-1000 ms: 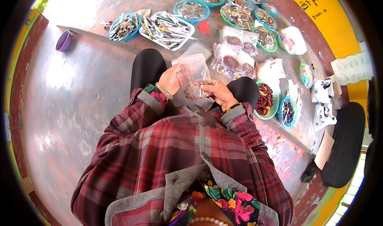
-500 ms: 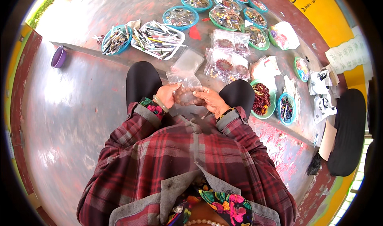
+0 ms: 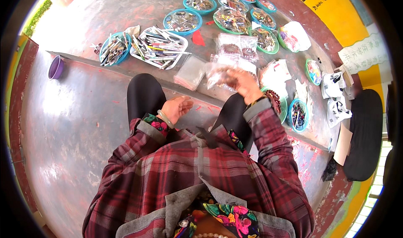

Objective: The person sits on the floor and repeatedly picks up strings of red beads, places them into small clear plastic bags, and sets the filled bags down on the floor. The workspace is surrounded by bowls of beads and other craft supplies.

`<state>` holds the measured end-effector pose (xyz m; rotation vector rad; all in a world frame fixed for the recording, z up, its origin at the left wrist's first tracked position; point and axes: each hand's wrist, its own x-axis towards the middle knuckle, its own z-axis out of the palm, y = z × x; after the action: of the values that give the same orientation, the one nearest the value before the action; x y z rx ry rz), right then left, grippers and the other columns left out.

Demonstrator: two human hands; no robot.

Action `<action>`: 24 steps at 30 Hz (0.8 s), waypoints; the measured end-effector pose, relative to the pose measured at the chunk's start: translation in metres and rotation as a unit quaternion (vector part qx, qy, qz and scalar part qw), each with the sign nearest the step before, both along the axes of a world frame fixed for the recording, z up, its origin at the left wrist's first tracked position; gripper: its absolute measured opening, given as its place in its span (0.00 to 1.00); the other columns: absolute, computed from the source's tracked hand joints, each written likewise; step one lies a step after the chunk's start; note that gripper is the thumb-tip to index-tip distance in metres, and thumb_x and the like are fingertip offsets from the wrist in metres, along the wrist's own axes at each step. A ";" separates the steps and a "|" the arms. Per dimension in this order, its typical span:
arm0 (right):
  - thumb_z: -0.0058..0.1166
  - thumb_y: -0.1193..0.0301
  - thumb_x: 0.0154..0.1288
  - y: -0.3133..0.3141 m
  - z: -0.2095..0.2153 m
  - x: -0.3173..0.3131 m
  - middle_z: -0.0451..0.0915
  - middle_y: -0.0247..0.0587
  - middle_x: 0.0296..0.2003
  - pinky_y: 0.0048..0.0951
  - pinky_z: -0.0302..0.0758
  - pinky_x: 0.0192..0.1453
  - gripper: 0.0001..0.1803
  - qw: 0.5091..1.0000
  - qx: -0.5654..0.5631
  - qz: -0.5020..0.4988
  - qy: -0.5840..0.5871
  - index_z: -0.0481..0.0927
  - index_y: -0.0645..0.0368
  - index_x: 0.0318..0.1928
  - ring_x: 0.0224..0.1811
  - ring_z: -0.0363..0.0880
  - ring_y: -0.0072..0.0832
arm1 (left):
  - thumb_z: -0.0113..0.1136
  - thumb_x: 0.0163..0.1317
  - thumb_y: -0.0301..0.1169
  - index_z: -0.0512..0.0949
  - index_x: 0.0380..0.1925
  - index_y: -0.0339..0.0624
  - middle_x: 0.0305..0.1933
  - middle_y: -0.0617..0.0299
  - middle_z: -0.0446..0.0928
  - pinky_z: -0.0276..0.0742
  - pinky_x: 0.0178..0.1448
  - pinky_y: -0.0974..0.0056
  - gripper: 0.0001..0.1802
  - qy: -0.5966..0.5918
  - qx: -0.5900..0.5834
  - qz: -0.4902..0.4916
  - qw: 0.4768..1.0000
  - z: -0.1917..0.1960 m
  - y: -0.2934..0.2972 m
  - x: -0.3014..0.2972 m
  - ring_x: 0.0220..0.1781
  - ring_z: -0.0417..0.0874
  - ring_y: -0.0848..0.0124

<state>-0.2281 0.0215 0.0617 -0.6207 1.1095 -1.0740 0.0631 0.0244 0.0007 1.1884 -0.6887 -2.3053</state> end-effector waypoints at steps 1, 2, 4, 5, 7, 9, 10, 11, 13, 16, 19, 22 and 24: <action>0.46 0.70 0.65 -0.011 0.009 -0.012 0.81 0.34 0.38 0.23 0.75 0.37 0.10 0.999 0.016 0.006 0.035 0.77 0.57 0.44 0.36 0.80 0.22 | 0.48 0.64 0.39 0.68 0.52 0.35 0.48 0.53 0.76 0.71 0.48 0.68 0.22 -0.003 -0.004 -0.002 1.000 -0.001 0.000 0.001 0.47 0.77 0.68; 0.48 0.70 0.64 -0.023 0.000 -0.031 0.81 0.35 0.34 0.25 0.75 0.36 0.09 1.000 0.007 -0.026 0.015 0.77 0.57 0.43 0.34 0.80 0.23 | 0.47 0.64 0.39 0.68 0.52 0.35 0.47 0.53 0.76 0.71 0.47 0.68 0.22 -0.002 -0.009 -0.011 1.000 -0.001 -0.001 -0.001 0.46 0.77 0.68; 0.48 0.71 0.65 -0.048 -0.007 -0.064 0.81 0.36 0.36 0.26 0.76 0.35 0.10 0.997 0.009 -0.073 0.018 0.76 0.58 0.45 0.34 0.80 0.24 | 0.47 0.64 0.39 0.69 0.52 0.35 0.46 0.53 0.76 0.72 0.46 0.68 0.22 -0.011 -0.024 -0.025 0.999 -0.001 -0.003 -0.005 0.45 0.77 0.68; 0.48 0.71 0.65 -0.059 -0.013 -0.076 0.80 0.37 0.37 0.26 0.77 0.34 0.10 0.995 0.009 -0.095 0.020 0.76 0.58 0.45 0.34 0.80 0.24 | 0.48 0.64 0.39 0.69 0.52 0.35 0.46 0.53 0.76 0.72 0.46 0.69 0.22 -0.020 -0.033 -0.032 0.999 0.001 -0.002 -0.006 0.44 0.77 0.69; 0.49 0.70 0.65 -0.077 -0.023 -0.084 0.80 0.37 0.37 0.27 0.77 0.35 0.09 0.992 -0.005 -0.127 -0.002 0.75 0.57 0.45 0.33 0.80 0.24 | 0.48 0.64 0.39 0.70 0.51 0.35 0.44 0.53 0.77 0.72 0.44 0.69 0.21 -0.035 -0.042 -0.043 0.998 0.005 -0.003 -0.007 0.43 0.77 0.69; 0.50 0.70 0.64 -0.089 -0.043 -0.090 0.80 0.36 0.37 0.28 0.77 0.36 0.09 0.990 -0.003 -0.138 -0.028 0.75 0.56 0.44 0.32 0.80 0.25 | 0.48 0.64 0.39 0.71 0.50 0.35 0.43 0.53 0.78 0.72 0.43 0.69 0.21 -0.045 -0.039 -0.053 0.997 0.008 -0.004 -0.007 0.41 0.78 0.69; 0.50 0.70 0.64 -0.092 -0.061 -0.099 0.80 0.36 0.37 0.28 0.77 0.37 0.09 0.990 0.005 -0.137 -0.040 0.74 0.56 0.44 0.32 0.80 0.26 | 0.48 0.64 0.39 0.71 0.49 0.35 0.42 0.53 0.78 0.72 0.43 0.69 0.20 -0.041 -0.035 -0.052 0.997 0.006 -0.005 -0.009 0.40 0.78 0.69; 0.51 0.71 0.64 -0.093 -0.081 -0.106 0.80 0.36 0.37 0.29 0.76 0.37 0.09 0.989 0.014 -0.136 -0.054 0.74 0.56 0.44 0.32 0.80 0.26 | 0.48 0.64 0.39 0.71 0.48 0.35 0.42 0.54 0.78 0.73 0.43 0.70 0.20 -0.039 -0.029 -0.052 0.997 0.003 -0.005 -0.009 0.40 0.78 0.69; 0.50 0.72 0.63 -0.087 -0.122 -0.118 0.80 0.39 0.40 0.30 0.76 0.36 0.09 0.984 0.090 -0.151 -0.042 0.73 0.56 0.44 0.34 0.80 0.30 | 0.48 0.64 0.38 0.72 0.48 0.35 0.41 0.55 0.78 0.73 0.43 0.70 0.19 -0.043 -0.015 -0.055 0.997 0.002 -0.007 -0.012 0.40 0.78 0.70; 0.49 0.73 0.62 -0.077 -0.155 -0.123 0.79 0.43 0.41 0.31 0.77 0.35 0.10 0.968 0.186 -0.169 -0.012 0.73 0.58 0.44 0.35 0.79 0.33 | 0.49 0.64 0.38 0.72 0.47 0.36 0.40 0.56 0.78 0.73 0.43 0.70 0.18 -0.062 0.004 -0.058 0.996 0.014 -0.007 -0.015 0.39 0.79 0.70; 0.48 0.74 0.62 -0.070 -0.166 -0.128 0.78 0.46 0.41 0.30 0.77 0.34 0.13 0.970 0.192 -0.152 -0.003 0.72 0.61 0.47 0.36 0.79 0.35 | 0.49 0.64 0.38 0.73 0.46 0.36 0.40 0.57 0.79 0.73 0.43 0.70 0.18 -0.060 0.008 -0.059 0.996 0.013 -0.007 -0.015 0.40 0.79 0.70; 0.49 0.75 0.61 -0.072 -0.163 -0.135 0.78 0.47 0.40 0.29 0.78 0.33 0.17 0.976 0.186 -0.108 -0.038 0.70 0.67 0.50 0.36 0.79 0.38 | 0.49 0.64 0.38 0.73 0.46 0.36 0.39 0.57 0.79 0.73 0.43 0.70 0.17 -0.054 0.010 -0.059 0.997 0.011 -0.007 -0.016 0.40 0.79 0.70; 0.49 0.75 0.60 -0.070 -0.159 -0.135 0.78 0.47 0.40 0.29 0.78 0.32 0.17 0.977 0.181 -0.107 -0.043 0.70 0.67 0.50 0.36 0.79 0.39 | 0.49 0.64 0.38 0.73 0.46 0.36 0.40 0.57 0.79 0.73 0.43 0.70 0.17 -0.055 0.010 -0.066 0.996 0.012 -0.007 -0.016 0.40 0.79 0.70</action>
<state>-0.3632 -0.0485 -0.0974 -0.1656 1.2767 -1.0357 0.0471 0.0172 0.0128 1.3230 -0.8088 -2.3733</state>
